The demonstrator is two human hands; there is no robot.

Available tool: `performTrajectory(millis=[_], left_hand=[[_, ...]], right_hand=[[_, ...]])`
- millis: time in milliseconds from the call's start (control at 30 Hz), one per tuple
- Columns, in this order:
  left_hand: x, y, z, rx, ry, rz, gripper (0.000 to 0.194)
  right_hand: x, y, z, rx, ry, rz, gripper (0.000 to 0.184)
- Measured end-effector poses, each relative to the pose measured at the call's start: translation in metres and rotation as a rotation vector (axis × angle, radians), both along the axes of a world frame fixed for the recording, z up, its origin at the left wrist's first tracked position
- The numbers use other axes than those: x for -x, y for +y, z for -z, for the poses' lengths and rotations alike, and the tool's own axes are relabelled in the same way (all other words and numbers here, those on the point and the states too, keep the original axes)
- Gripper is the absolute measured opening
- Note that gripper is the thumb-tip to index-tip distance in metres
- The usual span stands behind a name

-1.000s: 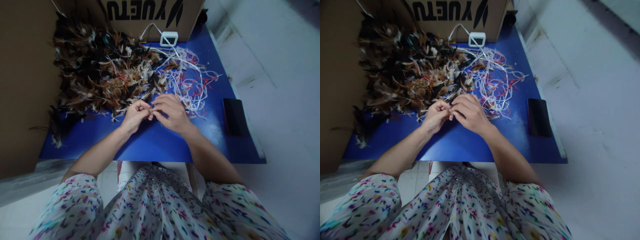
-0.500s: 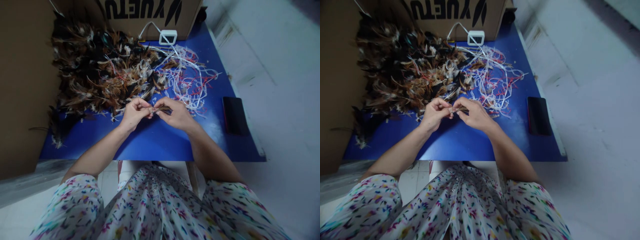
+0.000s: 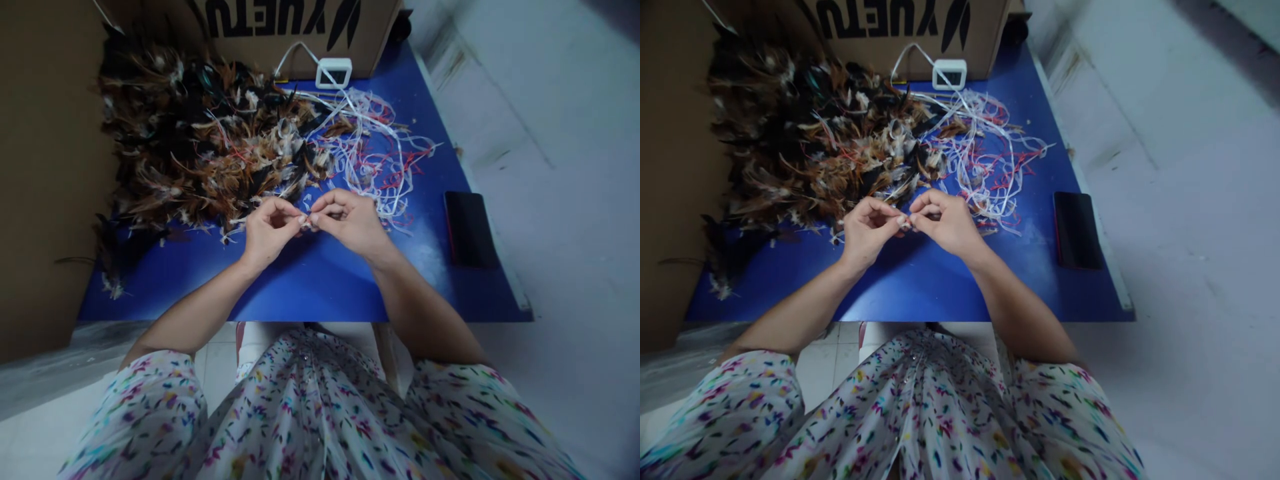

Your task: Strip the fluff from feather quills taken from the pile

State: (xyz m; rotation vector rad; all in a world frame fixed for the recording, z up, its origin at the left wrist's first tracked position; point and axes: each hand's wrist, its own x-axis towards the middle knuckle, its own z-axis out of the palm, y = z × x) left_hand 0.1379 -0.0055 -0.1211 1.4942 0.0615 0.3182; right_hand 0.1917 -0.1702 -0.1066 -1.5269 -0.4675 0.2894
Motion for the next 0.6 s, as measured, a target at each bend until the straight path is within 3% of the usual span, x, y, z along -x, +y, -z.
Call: performTrajectory(millis=[200, 600], left_hand=[[-0.0002, -0.0004, -0.0002, -0.01, -0.017, 0.001, 0.034], [0.0005, -0.0005, 0.0008, -0.069, -0.05, -0.017, 0.035]], right_hand=[[0.0, 0.0014, -0.0023, -0.07, 0.116, 0.003, 0.04], [-0.0019, 0.0001, 0.0005, -0.111, 0.217, -0.011, 0.044]])
